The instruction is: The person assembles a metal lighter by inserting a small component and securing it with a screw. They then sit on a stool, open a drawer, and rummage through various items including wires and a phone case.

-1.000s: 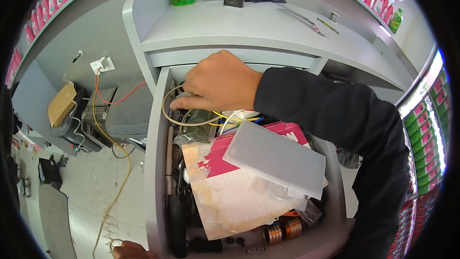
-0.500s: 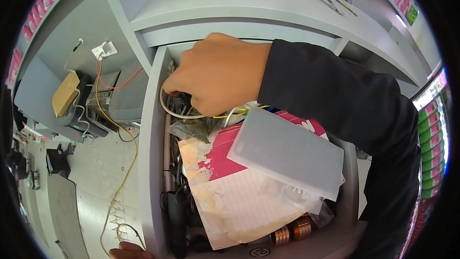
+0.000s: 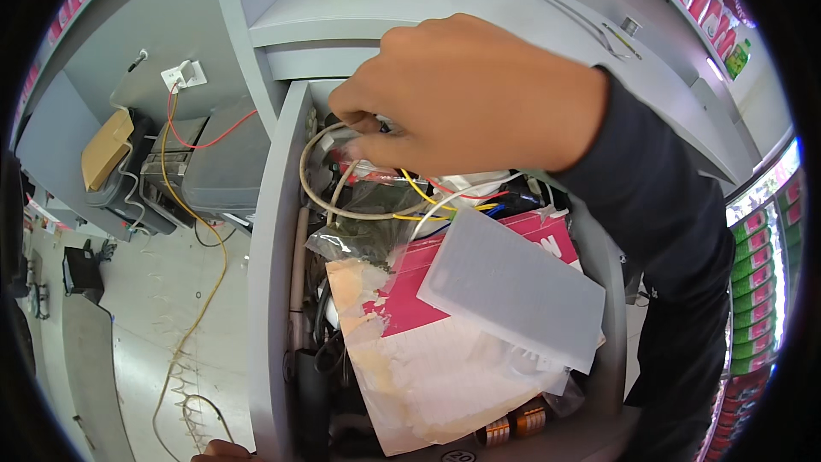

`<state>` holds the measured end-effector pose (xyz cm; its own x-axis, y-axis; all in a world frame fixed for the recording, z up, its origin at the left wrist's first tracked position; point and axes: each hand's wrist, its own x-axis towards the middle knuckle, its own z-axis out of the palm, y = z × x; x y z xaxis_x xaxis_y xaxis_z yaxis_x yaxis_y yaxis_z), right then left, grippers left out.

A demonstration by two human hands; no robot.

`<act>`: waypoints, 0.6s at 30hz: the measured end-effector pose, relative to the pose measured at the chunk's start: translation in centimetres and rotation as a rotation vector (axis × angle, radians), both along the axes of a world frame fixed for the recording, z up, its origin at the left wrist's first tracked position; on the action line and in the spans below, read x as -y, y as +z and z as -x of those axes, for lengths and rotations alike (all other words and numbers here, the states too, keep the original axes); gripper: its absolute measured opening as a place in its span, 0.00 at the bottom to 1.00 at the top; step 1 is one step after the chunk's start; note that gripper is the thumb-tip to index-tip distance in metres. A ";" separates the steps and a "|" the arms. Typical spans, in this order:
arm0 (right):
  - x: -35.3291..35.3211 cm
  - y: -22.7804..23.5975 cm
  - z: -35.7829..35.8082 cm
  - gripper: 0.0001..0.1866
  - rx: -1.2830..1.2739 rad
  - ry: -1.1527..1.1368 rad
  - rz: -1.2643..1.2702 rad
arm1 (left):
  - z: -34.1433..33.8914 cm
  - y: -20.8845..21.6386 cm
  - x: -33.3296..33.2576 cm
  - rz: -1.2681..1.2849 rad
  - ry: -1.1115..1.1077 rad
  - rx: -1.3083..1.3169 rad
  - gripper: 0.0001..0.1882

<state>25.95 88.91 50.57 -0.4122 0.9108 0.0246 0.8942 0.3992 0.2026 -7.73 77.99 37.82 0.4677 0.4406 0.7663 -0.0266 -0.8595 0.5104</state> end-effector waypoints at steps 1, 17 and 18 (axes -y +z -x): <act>-0.2 0.0 0.3 0.14 0.032 -0.054 0.008 | 0.0 0.0 0.0 -0.003 0.000 0.003 0.12; -4.0 -6.7 -1.9 0.06 -0.431 -0.045 0.081 | -0.1 0.0 -0.1 -0.002 0.003 0.030 0.10; -4.4 -7.2 -2.0 0.05 -0.414 -0.034 0.030 | -0.1 0.0 -0.1 0.004 -0.010 0.027 0.12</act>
<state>27.94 93.29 43.32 -0.3427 0.9266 0.1549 0.9104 0.3683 -0.1884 -7.63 78.08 37.86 0.4512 0.4394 0.7768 -0.0486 -0.8570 0.5130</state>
